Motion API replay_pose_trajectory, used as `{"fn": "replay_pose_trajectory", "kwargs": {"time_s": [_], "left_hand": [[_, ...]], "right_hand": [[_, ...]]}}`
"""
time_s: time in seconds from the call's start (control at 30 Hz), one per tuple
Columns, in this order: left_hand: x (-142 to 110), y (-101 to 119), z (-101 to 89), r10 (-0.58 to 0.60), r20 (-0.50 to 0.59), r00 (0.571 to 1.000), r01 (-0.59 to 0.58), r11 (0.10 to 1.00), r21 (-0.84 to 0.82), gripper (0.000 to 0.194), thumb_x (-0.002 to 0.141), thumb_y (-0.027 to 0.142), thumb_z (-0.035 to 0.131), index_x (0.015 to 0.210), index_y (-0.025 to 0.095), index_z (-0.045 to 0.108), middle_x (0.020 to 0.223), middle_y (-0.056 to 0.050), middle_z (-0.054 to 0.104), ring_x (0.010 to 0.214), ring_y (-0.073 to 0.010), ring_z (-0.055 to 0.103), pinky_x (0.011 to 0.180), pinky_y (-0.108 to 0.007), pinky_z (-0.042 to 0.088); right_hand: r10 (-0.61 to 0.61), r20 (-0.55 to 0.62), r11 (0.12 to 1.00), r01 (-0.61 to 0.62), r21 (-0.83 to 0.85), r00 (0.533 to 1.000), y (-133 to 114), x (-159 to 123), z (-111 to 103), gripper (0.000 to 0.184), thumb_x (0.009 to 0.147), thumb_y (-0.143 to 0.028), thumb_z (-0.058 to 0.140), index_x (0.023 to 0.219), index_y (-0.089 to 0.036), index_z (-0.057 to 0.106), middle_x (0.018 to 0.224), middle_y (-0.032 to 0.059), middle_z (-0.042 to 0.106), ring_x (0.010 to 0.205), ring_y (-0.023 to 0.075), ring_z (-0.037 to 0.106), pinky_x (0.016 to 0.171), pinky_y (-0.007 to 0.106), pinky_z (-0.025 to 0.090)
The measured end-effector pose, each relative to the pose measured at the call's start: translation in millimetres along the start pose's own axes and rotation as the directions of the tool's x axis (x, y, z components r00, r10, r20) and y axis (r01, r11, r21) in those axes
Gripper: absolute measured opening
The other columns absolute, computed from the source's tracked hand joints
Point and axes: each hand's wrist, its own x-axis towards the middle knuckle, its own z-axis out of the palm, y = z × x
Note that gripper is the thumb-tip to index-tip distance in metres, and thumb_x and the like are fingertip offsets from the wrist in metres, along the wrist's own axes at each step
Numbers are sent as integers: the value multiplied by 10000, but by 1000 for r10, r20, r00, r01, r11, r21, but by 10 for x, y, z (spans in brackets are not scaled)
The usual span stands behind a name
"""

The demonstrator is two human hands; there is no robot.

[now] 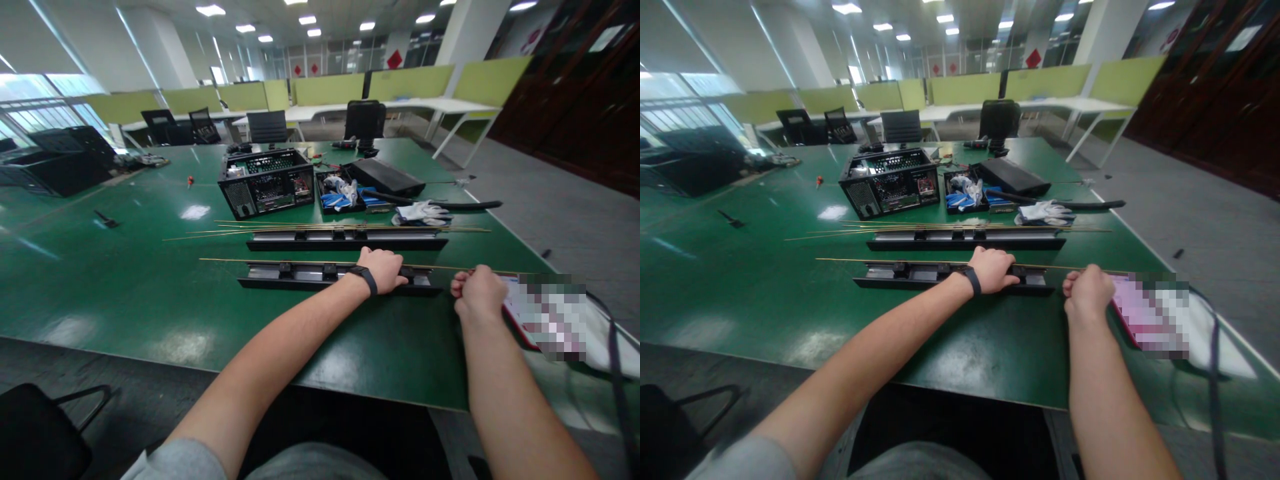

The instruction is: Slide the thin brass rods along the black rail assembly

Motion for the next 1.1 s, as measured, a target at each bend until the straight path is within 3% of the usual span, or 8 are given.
{"fn": "replay_pose_trajectory", "kwargs": {"time_s": [0.2, 0.4, 0.57, 0.73, 0.83, 1.1], "left_hand": [[-65, 9, 25, -5, -67, 998, 5, 1000, 5, 387, 1101, 550, 660, 1278, 225, 771, 1397, -126, 793, 1313, -333, 718, 1109, -499, 499], [-540, -312, 16, -55, -213, 975, 54, 998, -7, 509, 1106, 595, 643, 1475, 249, 700, 1550, -131, 724, 1435, -330, 642, 1202, -511, 436], [-1052, -758, 119, -190, -371, 909, 194, 981, -27, 587, 1070, 617, 708, 1509, 227, 714, 1623, -172, 684, 1545, -339, 583, 1280, -519, 405], [-1414, -1069, 301, -344, -459, 820, 359, 932, -56, 560, 1035, 632, 746, 1433, 240, 775, 1634, -181, 687, 1613, -365, 540, 1370, -593, 327], [-1519, -1139, 431, -422, -481, 769, 432, 897, -96, 517, 1055, 615, 717, 1428, 262, 780, 1633, -181, 692, 1623, -375, 537, 1372, -662, 303], [-1538, -1160, 656, -451, -527, 720, 455, 881, -133, 485, 1152, 486, 521, 1565, 302, 697, 1692, -137, 651, 1652, -346, 506, 1405, -709, 190]], "right_hand": [[4, -12, 1000, -4, 17, 1000, -22, -41, 5, 164, 975, -163, 534, 841, -244, 486, 696, -36, 554, 430, 82, 443, 366, 177, 286], [2, -8, 1000, -2, 14, 1000, -72, -103, 10, 171, 977, -131, 506, 848, -242, 486, 680, -38, 550, 433, 85, 443, 375, 187, 282], [5, -5, 1000, -5, 9, 1000, -90, -110, 8, 171, 958, -92, 479, 872, -238, 501, 658, -31, 552, 446, 98, 449, 377, 205, 275], [-6, -19, 1000, 6, -3, 1000, -76, -100, 5, 157, 967, -122, 495, 856, -233, 502, 662, -33, 548, 440, 90, 448, 381, 197, 284], [-10, -27, 1000, 10, -6, 1000, -70, -83, 4, 160, 969, -125, 492, 853, -234, 504, 663, -30, 551, 434, 95, 451, 373, 198, 291], [9, -50, 1000, -10, -15, 999, -65, -16, -3, 140, 957, -127, 512, 862, -230, 513, 672, -20, 553, 452, 98, 461, 381, 186, 321]]}}
